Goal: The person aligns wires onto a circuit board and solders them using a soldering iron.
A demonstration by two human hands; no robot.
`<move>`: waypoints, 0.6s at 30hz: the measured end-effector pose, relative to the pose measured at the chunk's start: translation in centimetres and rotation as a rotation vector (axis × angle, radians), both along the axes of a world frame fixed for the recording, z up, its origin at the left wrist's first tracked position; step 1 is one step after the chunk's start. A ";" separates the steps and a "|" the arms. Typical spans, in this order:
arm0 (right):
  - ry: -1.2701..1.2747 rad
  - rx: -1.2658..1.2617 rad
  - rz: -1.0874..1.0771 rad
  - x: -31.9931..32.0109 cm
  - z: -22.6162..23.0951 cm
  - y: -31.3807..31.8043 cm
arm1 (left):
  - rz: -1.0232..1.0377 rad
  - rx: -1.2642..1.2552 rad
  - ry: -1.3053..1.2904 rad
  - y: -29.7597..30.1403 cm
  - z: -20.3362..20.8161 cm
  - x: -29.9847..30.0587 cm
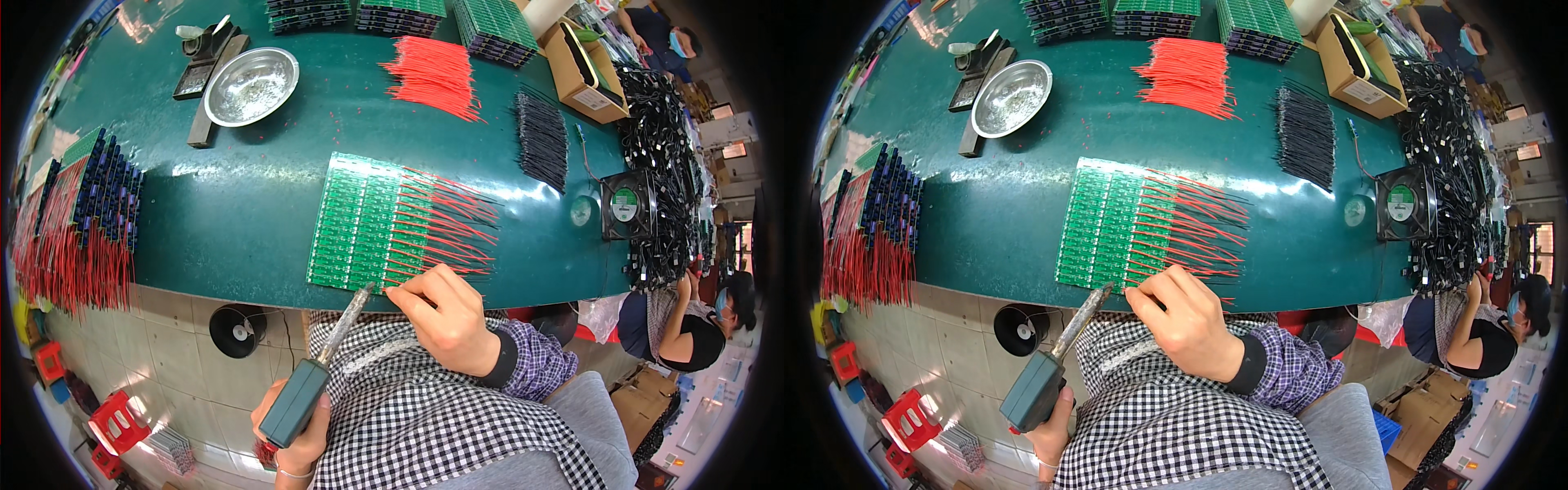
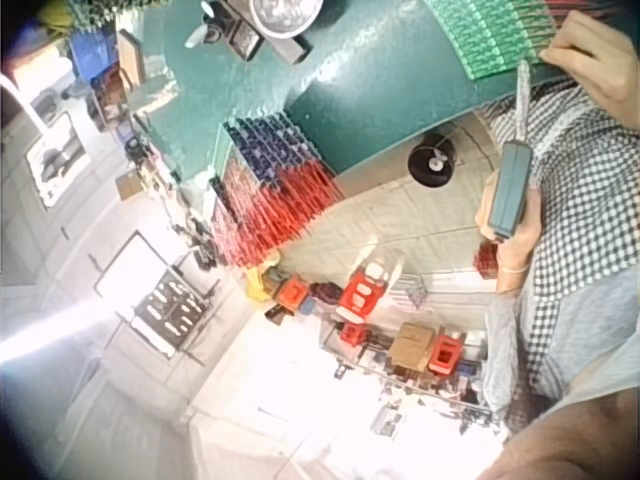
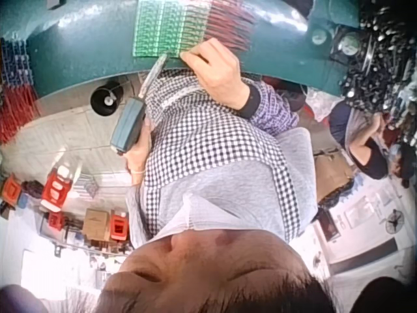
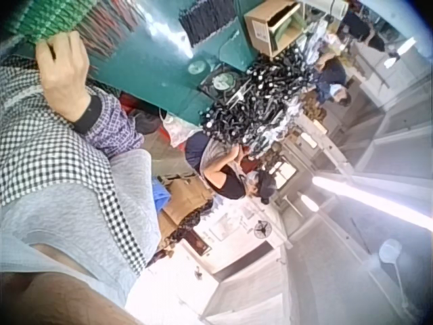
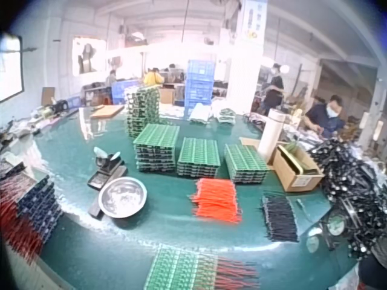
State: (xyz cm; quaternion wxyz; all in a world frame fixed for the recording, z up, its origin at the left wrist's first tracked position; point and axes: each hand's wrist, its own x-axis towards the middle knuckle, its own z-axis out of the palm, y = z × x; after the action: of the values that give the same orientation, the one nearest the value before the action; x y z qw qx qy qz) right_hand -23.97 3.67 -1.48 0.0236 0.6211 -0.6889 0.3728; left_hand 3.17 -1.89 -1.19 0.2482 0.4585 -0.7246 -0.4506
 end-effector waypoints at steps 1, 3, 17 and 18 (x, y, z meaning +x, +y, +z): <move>0.002 0.007 0.001 0.0 -0.1 0.0 | 0.002 0.002 0.007 0.1 -0.1 0.1; 0.005 0.012 0.002 0.0 0.0 0.0 | 0.004 0.003 0.014 0.1 -0.1 0.1; 0.019 0.033 0.005 0.0 0.1 -0.1 | -0.077 -0.104 -0.023 -0.6 1.4 -1.3; 0.019 0.032 0.005 0.0 0.2 -0.1 | -0.077 -0.105 -0.023 -0.5 1.1 -1.0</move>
State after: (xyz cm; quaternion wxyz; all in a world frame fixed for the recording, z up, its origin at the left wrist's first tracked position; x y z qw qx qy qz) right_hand -23.92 3.59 -1.30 0.0191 0.6268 -0.6928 0.3560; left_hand 2.19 -2.38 -0.10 0.2463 0.4216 -0.7672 -0.4158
